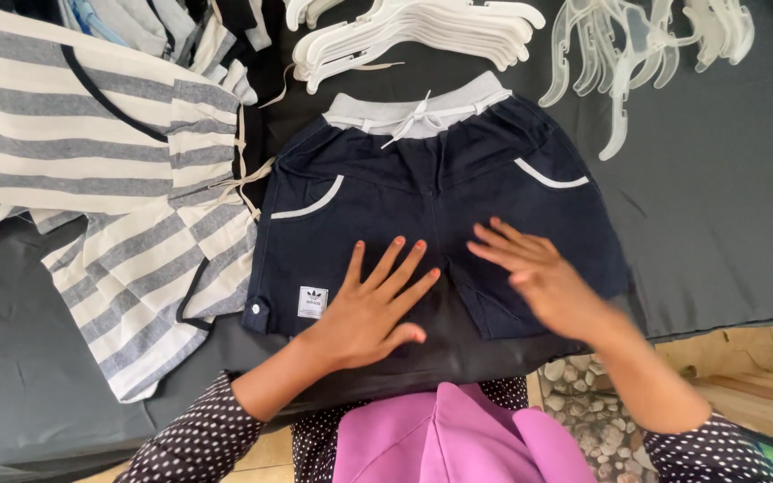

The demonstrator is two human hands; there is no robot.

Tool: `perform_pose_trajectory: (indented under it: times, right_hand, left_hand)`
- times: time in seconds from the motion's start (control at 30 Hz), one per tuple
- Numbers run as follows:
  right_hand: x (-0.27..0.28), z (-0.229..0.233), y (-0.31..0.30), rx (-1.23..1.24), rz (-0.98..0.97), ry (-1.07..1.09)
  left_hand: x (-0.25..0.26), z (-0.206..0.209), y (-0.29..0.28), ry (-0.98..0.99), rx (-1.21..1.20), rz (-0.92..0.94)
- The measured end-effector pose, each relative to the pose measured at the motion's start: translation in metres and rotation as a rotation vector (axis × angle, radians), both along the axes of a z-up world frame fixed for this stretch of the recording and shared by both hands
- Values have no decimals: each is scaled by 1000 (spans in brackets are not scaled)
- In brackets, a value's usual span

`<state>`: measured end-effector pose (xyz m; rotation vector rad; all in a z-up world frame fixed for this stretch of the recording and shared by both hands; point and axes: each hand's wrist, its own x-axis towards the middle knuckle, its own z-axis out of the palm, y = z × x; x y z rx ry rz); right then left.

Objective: Folding shorts and putting them on plastic hangers.

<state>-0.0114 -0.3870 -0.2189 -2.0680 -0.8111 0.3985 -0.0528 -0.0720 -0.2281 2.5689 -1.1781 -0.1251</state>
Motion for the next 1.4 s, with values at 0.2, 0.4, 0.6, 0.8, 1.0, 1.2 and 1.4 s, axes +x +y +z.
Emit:
perform_pose_trajectory:
  times: [0.2,0.4,0.6,0.8,1.0,1.2,1.4]
  right_hand:
    - [-21,-25,41,-553,-17,-573]
    - [-8,-28,-8,-702,-120,-569]
    - [5,-28,-27,-831,-390,-403]
    - [32,-14,11,-822,-422,-342]
    - [60,-34,58,-638,-134,-463]
    - [87,-34,15,-688,-149,-524]
    - [98,-24,-26,-777,-326,-327]
  left_hand:
    - [-2,-10,-9,-119,71,86]
    - [-5,0,37,-164,179,315]
    - [-13,-9,51,-167,164,547]
    - [15,-6,19,-108,117,501]
    - [71,-12,-24,-160,64,349]
    - [88,-18,-5,-80,122,356]
    - [87,-11,23,-91,222,567]
